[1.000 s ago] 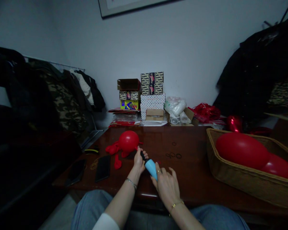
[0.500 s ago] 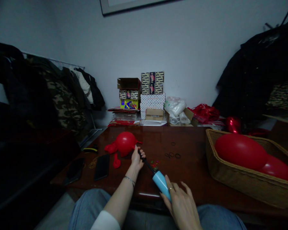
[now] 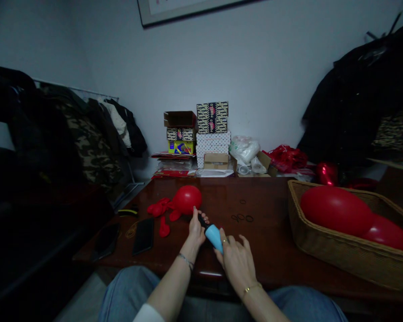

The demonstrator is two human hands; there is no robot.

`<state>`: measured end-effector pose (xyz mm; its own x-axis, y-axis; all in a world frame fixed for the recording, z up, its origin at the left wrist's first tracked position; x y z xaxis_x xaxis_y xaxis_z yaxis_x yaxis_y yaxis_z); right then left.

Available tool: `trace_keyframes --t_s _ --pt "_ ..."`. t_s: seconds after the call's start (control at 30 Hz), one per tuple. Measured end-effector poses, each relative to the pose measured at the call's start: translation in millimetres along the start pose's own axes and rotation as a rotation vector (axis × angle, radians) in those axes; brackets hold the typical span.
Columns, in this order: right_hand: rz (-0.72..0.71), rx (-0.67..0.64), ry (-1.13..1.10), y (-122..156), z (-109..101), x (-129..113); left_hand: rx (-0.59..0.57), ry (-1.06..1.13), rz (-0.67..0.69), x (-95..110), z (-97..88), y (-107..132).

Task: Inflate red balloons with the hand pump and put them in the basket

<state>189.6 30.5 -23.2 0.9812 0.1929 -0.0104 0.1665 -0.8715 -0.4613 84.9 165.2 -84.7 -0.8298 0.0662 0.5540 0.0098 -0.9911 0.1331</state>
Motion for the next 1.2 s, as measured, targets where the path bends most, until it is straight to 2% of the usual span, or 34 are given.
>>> trace_keyframes --t_s 0.23,0.57,0.77,0.93,1.2 --pt "-0.02 0.022 -0.042 3 1 -8 0.066 -0.023 0.032 11 -8.6 -11" --pt "-0.07 0.064 -0.057 49 -8 18 0.086 0.019 0.052 29 -20.2 -32" --pt "-0.084 0.065 -0.025 62 -13 26 0.103 0.036 0.043 26 -24.8 -33" --pt "-0.078 0.055 0.028 46 -9 18 0.086 0.034 0.032 20 -19.8 -28" --pt "-0.046 0.041 0.105 -5 -5 -13 0.063 0.007 0.015 10 -12.0 -23"
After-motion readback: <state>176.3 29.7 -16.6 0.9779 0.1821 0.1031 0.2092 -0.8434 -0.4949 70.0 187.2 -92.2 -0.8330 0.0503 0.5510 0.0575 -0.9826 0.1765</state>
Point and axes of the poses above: each hand's wrist, its own y-axis away from the middle knuckle, its own z-axis out of the palm, x = y × z, the point moved 8 cm from there along -y, towards the middle knuckle, and after that the axes turned 1 degree about -x, right-handed, at the moved point
